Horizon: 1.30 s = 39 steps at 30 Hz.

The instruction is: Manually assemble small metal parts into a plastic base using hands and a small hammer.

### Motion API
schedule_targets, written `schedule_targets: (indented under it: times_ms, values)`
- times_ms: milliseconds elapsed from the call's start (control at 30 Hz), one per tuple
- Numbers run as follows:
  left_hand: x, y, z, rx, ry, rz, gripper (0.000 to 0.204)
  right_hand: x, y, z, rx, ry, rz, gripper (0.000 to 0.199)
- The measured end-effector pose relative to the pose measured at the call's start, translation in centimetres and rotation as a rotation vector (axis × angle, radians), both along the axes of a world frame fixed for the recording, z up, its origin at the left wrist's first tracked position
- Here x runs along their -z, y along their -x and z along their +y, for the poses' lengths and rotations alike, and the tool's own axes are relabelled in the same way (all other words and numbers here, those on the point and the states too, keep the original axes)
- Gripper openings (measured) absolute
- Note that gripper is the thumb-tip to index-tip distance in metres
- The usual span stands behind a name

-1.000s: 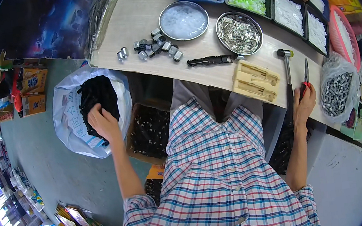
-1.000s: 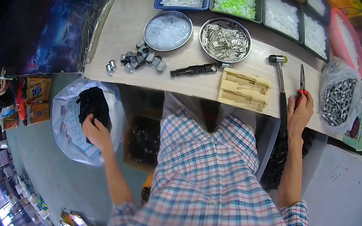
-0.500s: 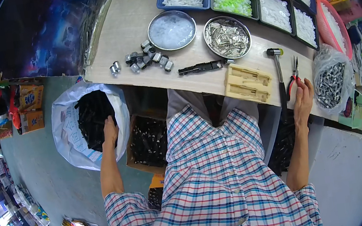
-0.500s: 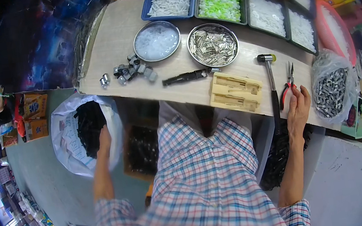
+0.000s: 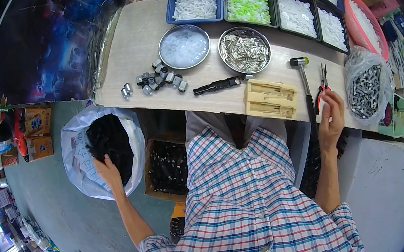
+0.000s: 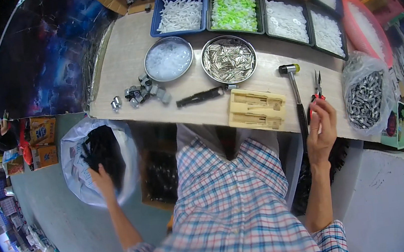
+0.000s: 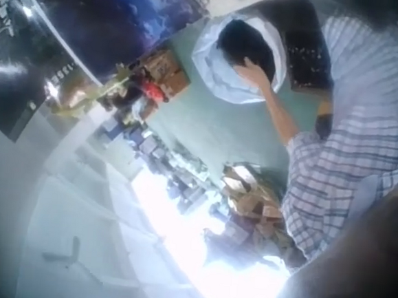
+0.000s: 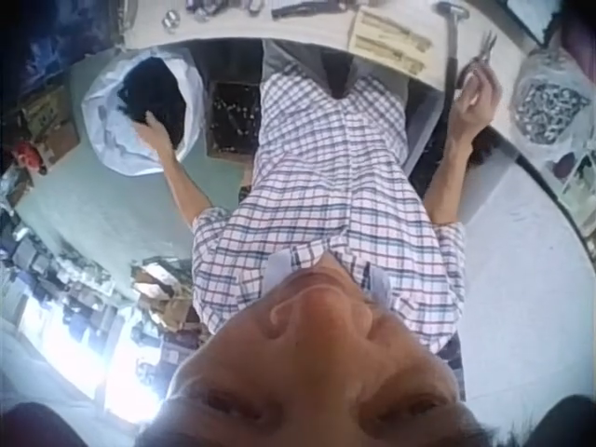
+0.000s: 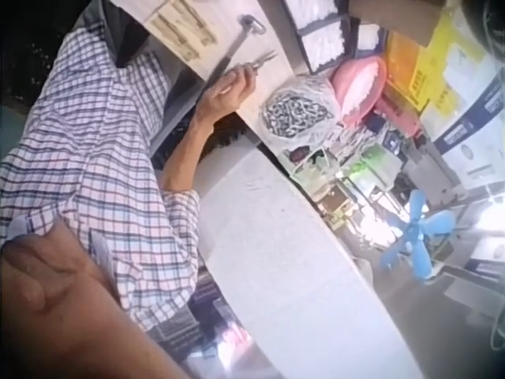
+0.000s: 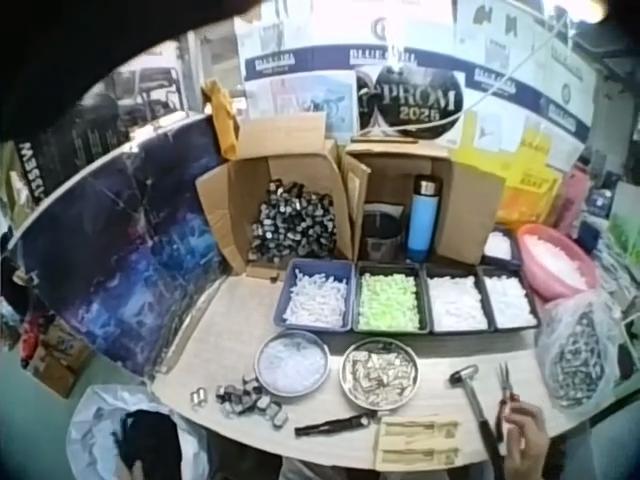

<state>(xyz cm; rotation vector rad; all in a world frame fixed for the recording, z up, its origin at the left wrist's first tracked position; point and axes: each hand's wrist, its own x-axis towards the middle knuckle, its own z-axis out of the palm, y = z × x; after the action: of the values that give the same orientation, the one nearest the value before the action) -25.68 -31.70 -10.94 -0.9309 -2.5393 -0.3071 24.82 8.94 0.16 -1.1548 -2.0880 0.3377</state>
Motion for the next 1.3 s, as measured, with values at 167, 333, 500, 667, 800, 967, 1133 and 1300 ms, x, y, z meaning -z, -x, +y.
schedule_targets:
  times_ms: [167,333,500,667,800,967,1133,1300]
  values:
    - [-11.0,-10.8,12.9,0.082,-0.479,-1.097,0.023,0.5,4.7,-4.7,-0.294,0.264,0.228,0.022]
    - [-12.4,-21.4,25.7,0.681,-0.33,-2.229,0.032,1.7,10.4,-6.9,-0.415,0.922,0.756,0.046]
    - [-11.7,-25.9,32.8,0.693,-0.265,-2.165,0.026,-0.6,10.1,-2.0,-0.199,1.216,1.013,0.031]
    - [-12.6,-27.7,37.1,0.684,-0.14,-1.701,0.047,3.3,10.0,3.2,-0.054,0.917,0.891,0.021]
    - [-12.2,-26.8,38.2,0.766,-0.327,-1.372,0.044,3.3,9.5,5.2,0.089,0.677,0.629,0.02]
    - [-10.7,-25.4,35.7,0.882,-0.397,-1.026,0.025,1.7,8.1,4.7,0.101,0.49,0.399,0.02]
    - [-9.9,-26.7,33.5,1.186,-0.304,-0.579,0.03,2.4,9.1,5.9,0.115,0.516,0.393,0.018]
    - [-8.1,-27.2,33.9,1.323,-0.211,-0.343,0.025,1.4,8.1,5.9,0.012,0.416,0.288,0.02]
